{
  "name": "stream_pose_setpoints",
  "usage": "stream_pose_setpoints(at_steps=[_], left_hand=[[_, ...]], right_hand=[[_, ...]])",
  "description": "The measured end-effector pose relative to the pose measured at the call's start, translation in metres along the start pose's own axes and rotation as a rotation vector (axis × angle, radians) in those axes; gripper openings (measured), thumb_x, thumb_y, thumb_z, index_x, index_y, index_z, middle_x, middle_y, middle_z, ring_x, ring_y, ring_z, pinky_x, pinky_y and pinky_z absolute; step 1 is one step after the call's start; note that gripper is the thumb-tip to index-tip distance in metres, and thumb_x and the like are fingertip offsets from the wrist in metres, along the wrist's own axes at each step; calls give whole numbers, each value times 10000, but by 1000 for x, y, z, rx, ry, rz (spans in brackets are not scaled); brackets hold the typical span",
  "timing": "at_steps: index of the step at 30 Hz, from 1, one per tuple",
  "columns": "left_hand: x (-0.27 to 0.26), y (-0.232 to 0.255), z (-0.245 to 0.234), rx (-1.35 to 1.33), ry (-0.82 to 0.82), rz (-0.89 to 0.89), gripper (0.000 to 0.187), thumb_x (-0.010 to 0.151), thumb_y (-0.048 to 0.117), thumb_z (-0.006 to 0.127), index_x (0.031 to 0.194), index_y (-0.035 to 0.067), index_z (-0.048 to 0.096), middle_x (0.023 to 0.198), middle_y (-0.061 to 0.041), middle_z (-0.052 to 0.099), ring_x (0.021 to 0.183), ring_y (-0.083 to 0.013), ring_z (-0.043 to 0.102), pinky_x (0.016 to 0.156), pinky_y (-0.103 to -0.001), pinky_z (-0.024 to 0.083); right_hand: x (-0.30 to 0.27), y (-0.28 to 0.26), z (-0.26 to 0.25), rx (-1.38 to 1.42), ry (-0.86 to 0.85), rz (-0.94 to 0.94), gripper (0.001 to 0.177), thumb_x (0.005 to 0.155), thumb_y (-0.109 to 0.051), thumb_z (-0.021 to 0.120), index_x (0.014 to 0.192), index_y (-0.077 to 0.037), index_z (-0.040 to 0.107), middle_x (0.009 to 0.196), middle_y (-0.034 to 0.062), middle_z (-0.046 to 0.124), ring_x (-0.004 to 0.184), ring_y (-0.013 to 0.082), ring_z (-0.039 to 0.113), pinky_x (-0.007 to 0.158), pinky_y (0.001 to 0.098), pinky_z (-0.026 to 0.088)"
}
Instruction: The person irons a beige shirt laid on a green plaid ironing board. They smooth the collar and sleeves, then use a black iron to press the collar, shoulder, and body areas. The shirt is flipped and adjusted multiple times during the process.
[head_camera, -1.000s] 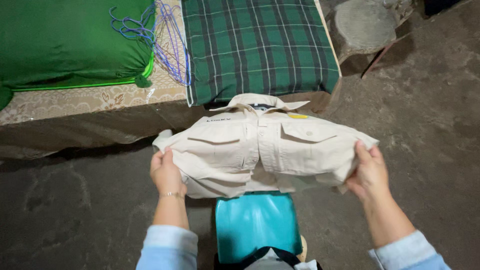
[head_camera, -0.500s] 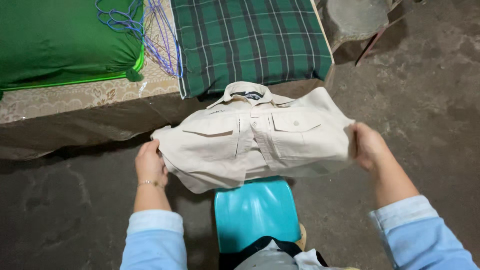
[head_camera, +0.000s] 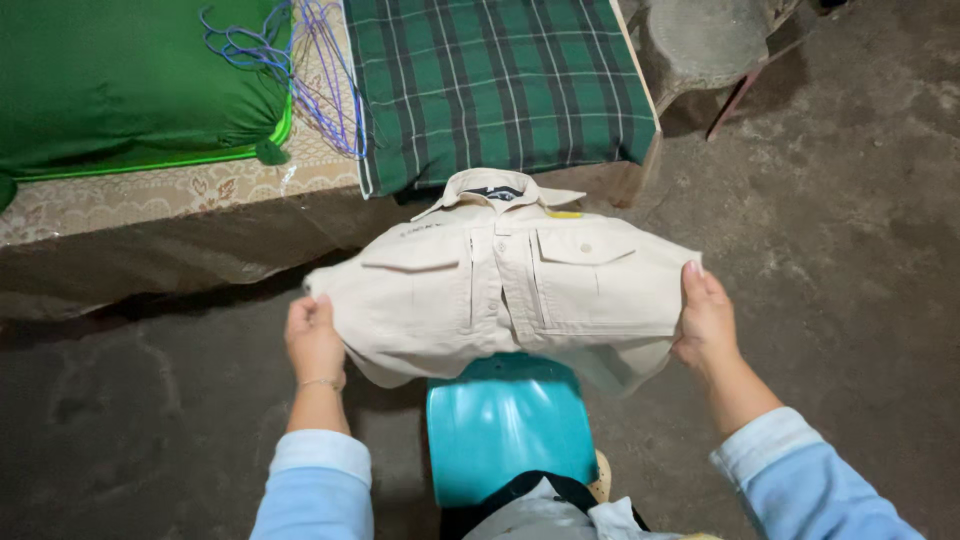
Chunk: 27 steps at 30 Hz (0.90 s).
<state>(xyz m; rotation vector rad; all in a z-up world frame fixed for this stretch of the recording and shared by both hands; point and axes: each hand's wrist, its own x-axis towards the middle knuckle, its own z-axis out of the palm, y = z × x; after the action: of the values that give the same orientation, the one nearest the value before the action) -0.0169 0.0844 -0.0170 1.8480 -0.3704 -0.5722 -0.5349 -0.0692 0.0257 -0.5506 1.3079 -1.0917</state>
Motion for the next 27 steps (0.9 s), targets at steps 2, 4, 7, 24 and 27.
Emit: stream_pose_setpoints(at_steps=[2,4,7,24,27], left_hand=[[-9,7,11,433,149,128,229,967,165,756,1136,33,677,1037,-143,746,945,-250,697,898,-384,544],[-34,8,28,495,220,437,285,913,148,766,1145,10,675,1059,-192,721,962,-304,679,872,-411,544],[-81,2,73,262,-186,300,191,1029,210,689,1144,58,702,1022,-117,765,886,-228,726,832,-374,582],[-131,-7,212,-153,-762,-190,559,986,299,711,1465,43,578,1352,-103,738,1246,-174,660,1077,-300,452],[-136,14,202,-303,-856,-135,612,884,199,739,1457,146,531,1317,-68,734,1175,-193,690,999,-315,521]], right_hand=[[2,5,4,44,41,144,503,1100,-488,476,1376,-101,641,1349,65,743,1288,285,670,1120,496,498],[1,18,2,43,49,202,523,1097,-511,467,1393,-117,645,1382,40,728,1312,268,644,1159,479,451],[5,38,-7,68,-10,240,490,1094,-412,476,1377,-51,651,1409,90,691,1305,297,630,1181,507,432],[-7,13,-6,320,-157,353,524,1099,-447,412,1411,-83,624,1470,113,671,1357,330,627,1181,537,445],[-6,7,-4,268,-121,362,518,1081,-458,482,1413,-91,638,1471,115,677,1369,323,624,1185,522,451]])
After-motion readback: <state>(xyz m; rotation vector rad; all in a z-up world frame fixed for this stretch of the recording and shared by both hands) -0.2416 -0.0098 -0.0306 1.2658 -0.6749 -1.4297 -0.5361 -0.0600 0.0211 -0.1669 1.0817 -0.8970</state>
